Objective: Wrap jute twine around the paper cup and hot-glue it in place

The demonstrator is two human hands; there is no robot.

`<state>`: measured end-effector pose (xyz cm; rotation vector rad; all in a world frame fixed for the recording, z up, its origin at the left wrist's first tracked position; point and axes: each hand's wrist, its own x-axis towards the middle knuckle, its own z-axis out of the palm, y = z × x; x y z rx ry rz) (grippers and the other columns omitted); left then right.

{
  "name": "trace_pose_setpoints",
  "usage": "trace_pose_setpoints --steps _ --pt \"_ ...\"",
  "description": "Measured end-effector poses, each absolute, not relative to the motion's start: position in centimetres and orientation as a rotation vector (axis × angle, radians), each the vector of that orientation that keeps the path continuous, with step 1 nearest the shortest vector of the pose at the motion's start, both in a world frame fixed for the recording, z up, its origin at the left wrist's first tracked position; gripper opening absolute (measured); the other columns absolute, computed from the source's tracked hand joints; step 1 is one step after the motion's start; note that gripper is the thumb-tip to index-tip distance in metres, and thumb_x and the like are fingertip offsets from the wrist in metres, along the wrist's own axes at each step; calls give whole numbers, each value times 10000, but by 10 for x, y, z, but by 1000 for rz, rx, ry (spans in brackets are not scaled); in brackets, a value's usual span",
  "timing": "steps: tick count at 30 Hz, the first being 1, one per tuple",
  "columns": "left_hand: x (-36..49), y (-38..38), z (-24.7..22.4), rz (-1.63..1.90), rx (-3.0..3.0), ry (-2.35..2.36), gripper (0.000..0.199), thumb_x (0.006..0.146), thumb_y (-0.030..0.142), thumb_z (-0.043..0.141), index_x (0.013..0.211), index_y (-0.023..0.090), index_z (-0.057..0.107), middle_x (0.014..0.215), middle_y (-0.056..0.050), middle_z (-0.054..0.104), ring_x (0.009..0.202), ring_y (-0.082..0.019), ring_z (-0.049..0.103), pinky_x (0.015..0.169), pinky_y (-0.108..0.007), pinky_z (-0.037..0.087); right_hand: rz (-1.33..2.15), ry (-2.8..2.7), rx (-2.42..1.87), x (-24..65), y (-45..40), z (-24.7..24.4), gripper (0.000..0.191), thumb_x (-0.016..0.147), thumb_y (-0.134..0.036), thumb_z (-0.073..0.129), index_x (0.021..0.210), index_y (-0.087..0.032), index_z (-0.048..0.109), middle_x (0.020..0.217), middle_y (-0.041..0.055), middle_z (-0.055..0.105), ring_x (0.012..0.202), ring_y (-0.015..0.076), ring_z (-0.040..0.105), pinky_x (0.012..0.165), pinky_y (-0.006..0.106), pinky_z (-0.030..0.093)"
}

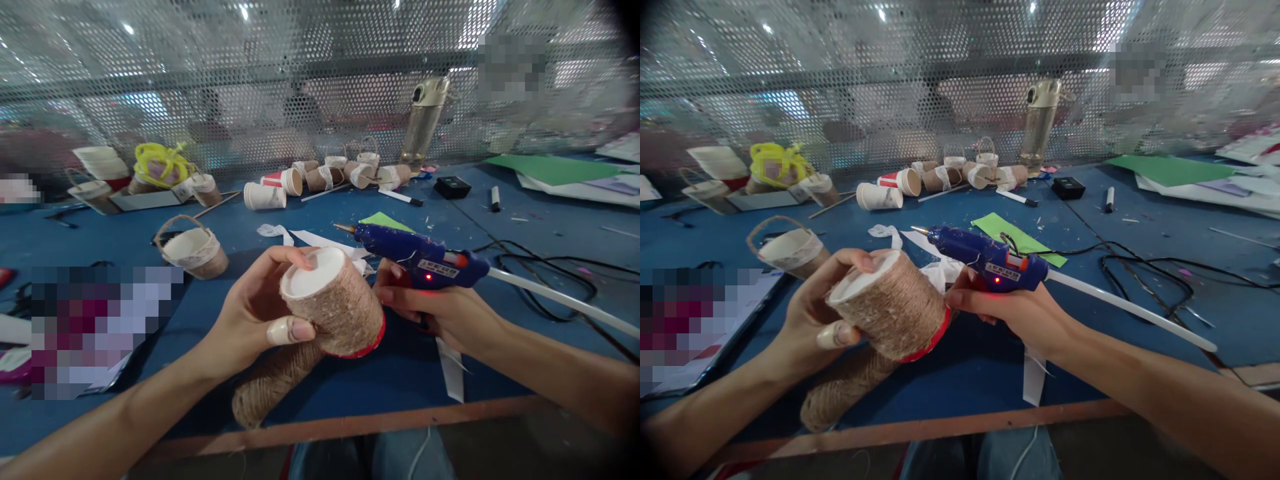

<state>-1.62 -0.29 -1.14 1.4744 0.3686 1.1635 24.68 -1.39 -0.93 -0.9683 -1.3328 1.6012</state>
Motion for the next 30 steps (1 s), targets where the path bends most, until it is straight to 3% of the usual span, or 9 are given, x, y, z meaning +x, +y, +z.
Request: trace_pose_setpoints --steps 7,11,17,20,30 --pt "-14 -5 -10 1163 1448 425 424 780 297 925 1161 275 739 1200 -13 726 1017 -143 664 828 -187 536 1681 -1343 -862 245 -15 -12 145 895 -272 820 797 -222 725 704 -38 621 588 102 543 514 247 411" --pt "-13 -7 -5 1170 1409 462 455 804 358 885 1233 307 742 1168 -2 714 973 -150 648 777 -192 531 1645 -1340 -808 243 -14 -14 132 912 -279 813 811 -223 750 802 -15 705 640 113 617 561 253 478" --pt "-14 -7 -7 1071 1346 537 484 873 364 783 1346 289 711 1289 -55 703 1126 -223 654 923 -285 547 1601 -1262 -859 242 -12 -17 124 896 -278 837 822 -231 750 871 -34 726 675 107 678 676 252 537" --pt "-14 -6 -12 1023 1333 554 539 861 426 821 1376 345 685 1307 -28 694 1157 -214 654 968 -282 541 1569 -1308 -898 243 -13 -17 126 910 -326 829 847 -237 767 842 -31 736 719 118 697 736 250 550" --pt "-13 -7 -8 1086 1269 652 419 826 314 848 1232 299 748 1098 -23 733 950 -184 664 804 -233 552 1636 -1263 -861 241 -15 -12 166 874 -299 866 849 -216 724 845 -32 741 683 119 733 733 258 610"
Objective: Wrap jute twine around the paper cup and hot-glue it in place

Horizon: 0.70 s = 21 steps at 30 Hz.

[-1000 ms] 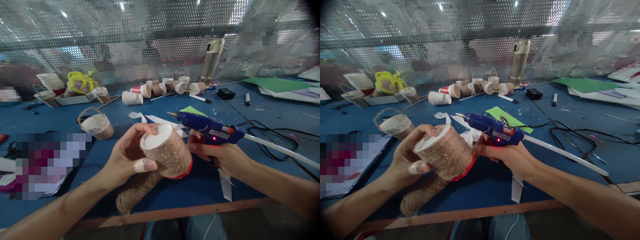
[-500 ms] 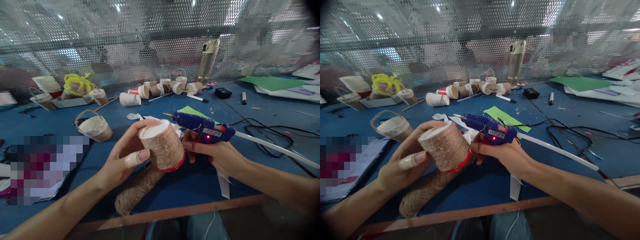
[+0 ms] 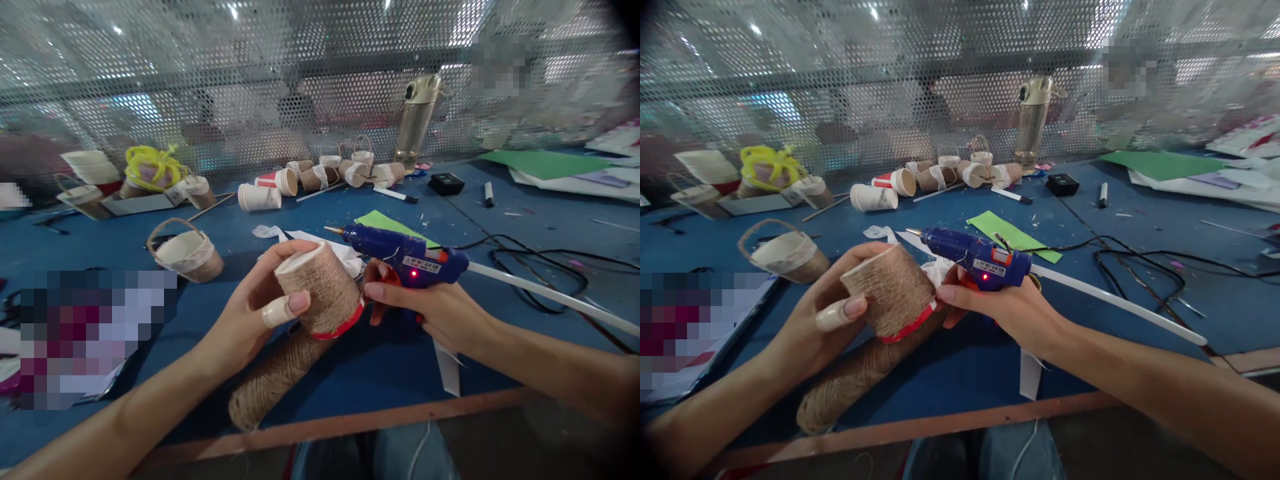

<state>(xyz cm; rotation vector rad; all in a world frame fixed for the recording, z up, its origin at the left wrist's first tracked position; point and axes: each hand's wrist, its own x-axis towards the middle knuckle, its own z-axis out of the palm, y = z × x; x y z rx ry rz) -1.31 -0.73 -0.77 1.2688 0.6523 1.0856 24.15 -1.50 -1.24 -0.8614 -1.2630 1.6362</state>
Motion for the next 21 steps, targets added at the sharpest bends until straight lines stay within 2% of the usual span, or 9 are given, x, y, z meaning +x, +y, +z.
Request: trace_pose_setpoints --steps 6,14,21 --pt "-10 -8 -4 1095 1203 637 378 838 316 833 1209 263 776 1137 -49 743 1022 -203 678 862 -247 567 1654 -1261 -842 240 -16 -9 218 870 -311 874 811 -218 685 806 -36 734 659 115 738 685 242 624" --pt "-12 -8 -8 1090 1218 622 390 845 323 833 1226 271 770 1130 -42 748 1005 -190 688 859 -239 576 1609 -1329 -867 240 -16 -9 232 882 -327 854 791 -218 671 817 -36 726 668 118 745 706 257 624" --pt "-13 -6 -10 1076 1233 597 381 854 324 828 1228 279 773 1108 -35 743 969 -176 683 831 -230 571 1553 -1297 -930 236 -17 -2 330 769 -357 928 767 -222 627 780 -35 713 618 140 725 686 300 631"
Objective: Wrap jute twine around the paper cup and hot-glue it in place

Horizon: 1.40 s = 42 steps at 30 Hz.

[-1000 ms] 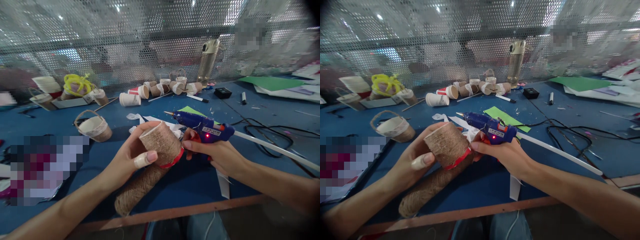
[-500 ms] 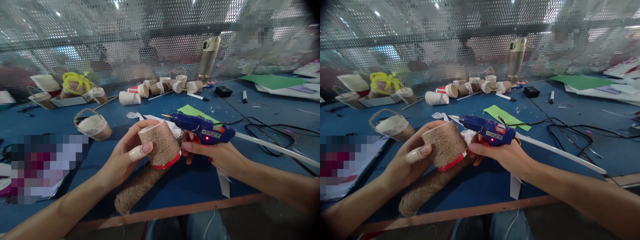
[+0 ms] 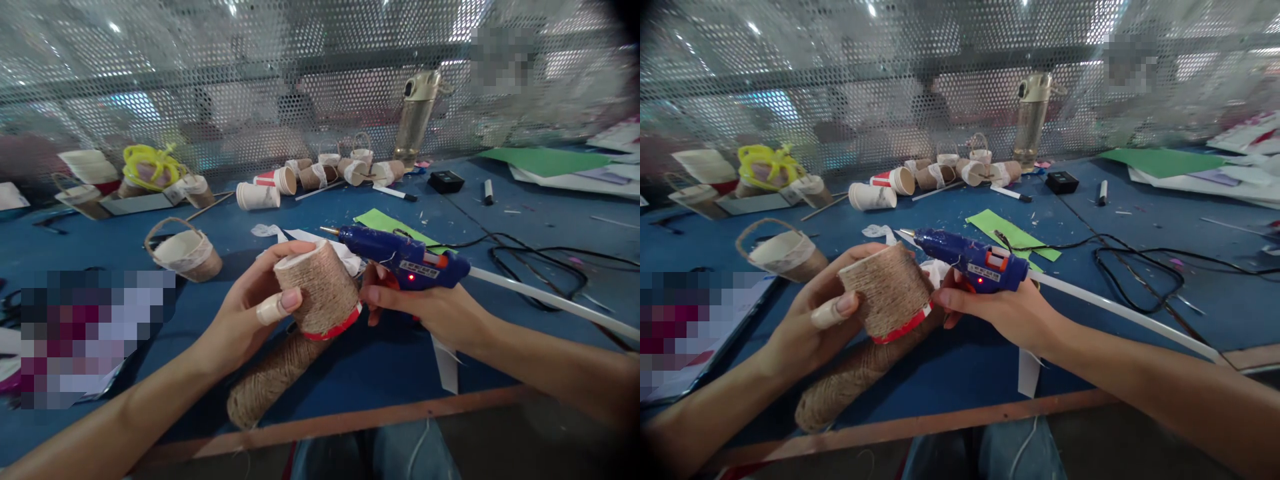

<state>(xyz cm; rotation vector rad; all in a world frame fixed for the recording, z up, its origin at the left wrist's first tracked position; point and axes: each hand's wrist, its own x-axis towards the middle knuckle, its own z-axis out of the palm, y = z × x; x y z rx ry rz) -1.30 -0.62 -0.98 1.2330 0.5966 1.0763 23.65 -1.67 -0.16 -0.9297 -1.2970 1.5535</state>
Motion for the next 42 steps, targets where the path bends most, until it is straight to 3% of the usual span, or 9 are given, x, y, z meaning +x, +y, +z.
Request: trace_pose_setpoints --steps 5,12,19,31,42 --pt "-13 -5 -10 1079 1225 619 370 865 340 815 1227 276 770 1129 -38 739 1004 -190 677 858 -248 567 1571 -1263 -897 237 -17 -2 302 748 -283 946 759 -224 651 772 -53 693 613 124 712 691 279 634" --pt "-14 -4 -9 1120 1211 601 329 875 299 808 1203 277 788 1129 -33 737 986 -174 655 851 -229 546 1601 -1367 -768 246 -12 -8 99 928 -237 803 848 -247 744 888 -45 701 753 91 684 772 219 581" --pt "-15 -4 -5 1143 1208 634 327 857 302 824 1181 269 790 1168 -36 728 1016 -189 639 857 -259 536 1577 -1412 -787 253 -13 -10 92 964 -266 767 873 -275 770 879 -27 706 845 124 668 841 247 527" --pt "-16 -6 -6 1092 1243 603 310 901 294 795 1210 292 774 1138 1 728 1012 -136 654 865 -177 547 1524 -1439 -711 253 -12 -13 66 949 -235 781 894 -270 768 917 -28 691 845 120 628 773 232 487" --pt "-16 -7 -6 1070 1310 564 367 889 309 796 1252 275 751 1146 -23 732 1021 -161 676 882 -209 560 1530 -1440 -791 248 -10 -16 92 957 -248 775 868 -262 756 881 -46 689 828 105 640 798 222 508"
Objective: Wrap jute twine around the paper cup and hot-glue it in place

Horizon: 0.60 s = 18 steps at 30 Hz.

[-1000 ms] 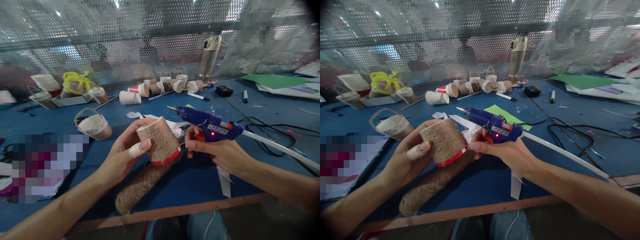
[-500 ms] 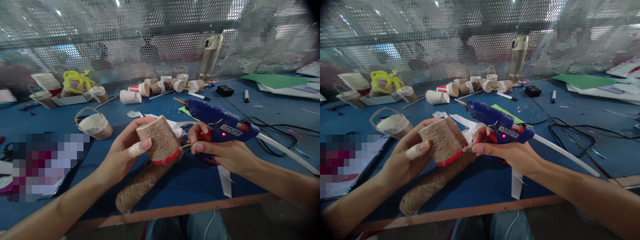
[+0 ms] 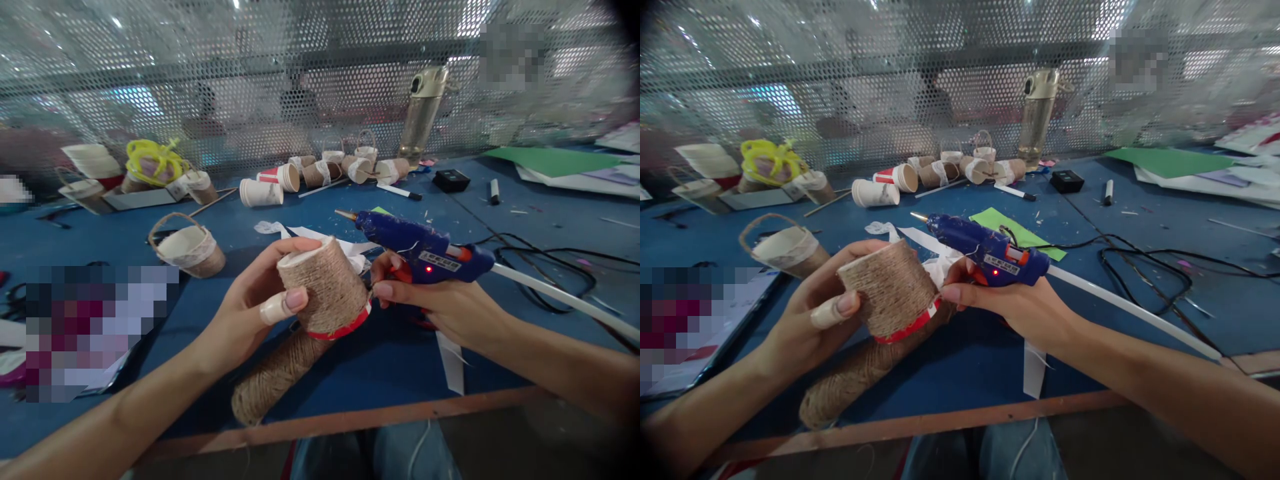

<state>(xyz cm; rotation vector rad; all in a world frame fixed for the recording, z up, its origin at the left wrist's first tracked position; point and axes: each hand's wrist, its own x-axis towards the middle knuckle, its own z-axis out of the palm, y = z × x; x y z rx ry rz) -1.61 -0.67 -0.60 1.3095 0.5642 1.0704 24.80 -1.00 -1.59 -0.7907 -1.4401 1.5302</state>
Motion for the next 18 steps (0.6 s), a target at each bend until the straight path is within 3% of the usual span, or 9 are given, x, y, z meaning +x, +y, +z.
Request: trace_pose_setpoints --steps 8,13,18 --pt "-20 -5 -13 1081 1345 605 425 830 321 860 1243 316 760 1136 -21 725 963 -168 680 828 -245 585 1564 -1395 -795 245 -10 -15 103 899 -234 817 827 -248 744 874 -22 711 796 142 664 823 294 577" --pt "-18 -6 -9 1096 1393 618 456 809 366 883 1245 362 748 1172 -7 721 1010 -196 683 877 -305 597 1629 -1306 -774 243 -9 -12 131 874 -264 854 833 -247 730 846 -38 723 801 142 710 840 297 615" --pt "-13 -7 -8 1141 1441 692 456 828 386 871 1262 398 730 1348 16 673 1188 -227 643 1007 -344 570 1588 -1299 -815 243 -7 -14 238 830 -339 896 1040 -285 799 1103 9 811 1135 249 751 1027 390 611"
